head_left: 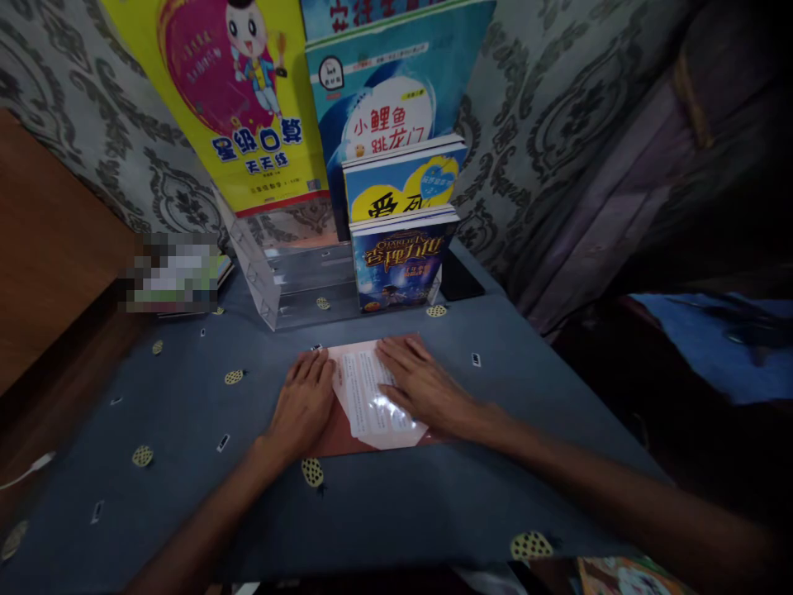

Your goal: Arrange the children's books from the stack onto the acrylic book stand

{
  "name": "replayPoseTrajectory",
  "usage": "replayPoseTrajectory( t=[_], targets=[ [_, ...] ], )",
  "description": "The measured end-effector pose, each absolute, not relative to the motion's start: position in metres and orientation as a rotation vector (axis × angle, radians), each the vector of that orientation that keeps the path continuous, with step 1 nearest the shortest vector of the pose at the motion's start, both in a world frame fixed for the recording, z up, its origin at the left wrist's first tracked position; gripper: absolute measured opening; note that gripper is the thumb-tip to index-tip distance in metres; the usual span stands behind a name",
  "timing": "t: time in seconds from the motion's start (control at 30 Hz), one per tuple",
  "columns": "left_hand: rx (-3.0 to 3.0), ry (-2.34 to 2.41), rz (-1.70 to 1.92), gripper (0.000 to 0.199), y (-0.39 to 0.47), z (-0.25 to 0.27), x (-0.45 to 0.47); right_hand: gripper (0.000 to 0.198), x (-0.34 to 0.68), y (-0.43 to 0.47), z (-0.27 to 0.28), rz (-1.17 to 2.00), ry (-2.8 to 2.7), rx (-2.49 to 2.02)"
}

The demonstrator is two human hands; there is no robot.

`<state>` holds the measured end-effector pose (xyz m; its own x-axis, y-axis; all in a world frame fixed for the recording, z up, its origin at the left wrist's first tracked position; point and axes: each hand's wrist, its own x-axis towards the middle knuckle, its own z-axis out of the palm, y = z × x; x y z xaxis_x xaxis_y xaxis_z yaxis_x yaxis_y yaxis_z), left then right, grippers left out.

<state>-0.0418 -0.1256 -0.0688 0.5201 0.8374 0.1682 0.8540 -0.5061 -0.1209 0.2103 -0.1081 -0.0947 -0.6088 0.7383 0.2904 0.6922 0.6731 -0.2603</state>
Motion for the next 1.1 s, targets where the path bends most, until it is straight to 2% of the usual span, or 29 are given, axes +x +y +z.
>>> replayPoseTrajectory(
  t=[0.2,0.5,0.8,1.1],
  targets=[
    [-2.580,-1.512,-0.095,0.041,-0.126,-0.067,-0.041,0.058,0.240,-0.113,-0.095,0.165,-2.446,-1.301],
    [-2.570,-1.593,-0.054,0.037,-0.127,-0.061,-0.036,0.060,0.245,-0.094,-0.095,0.286,-2.488,-1.220],
    [-2.641,-1.585,-0.107,0.032,-0.120,-0.056,-0.037,0.047,0.260,-0.089,-0.090,0.547,-2.292,-1.101],
    [-2.904,-1.344,-0.005,0.051,-0.094,-0.054,0.021,0.044,0.258,-0.086,-0.095,0.461,-2.269,-1.089]
  ],
)
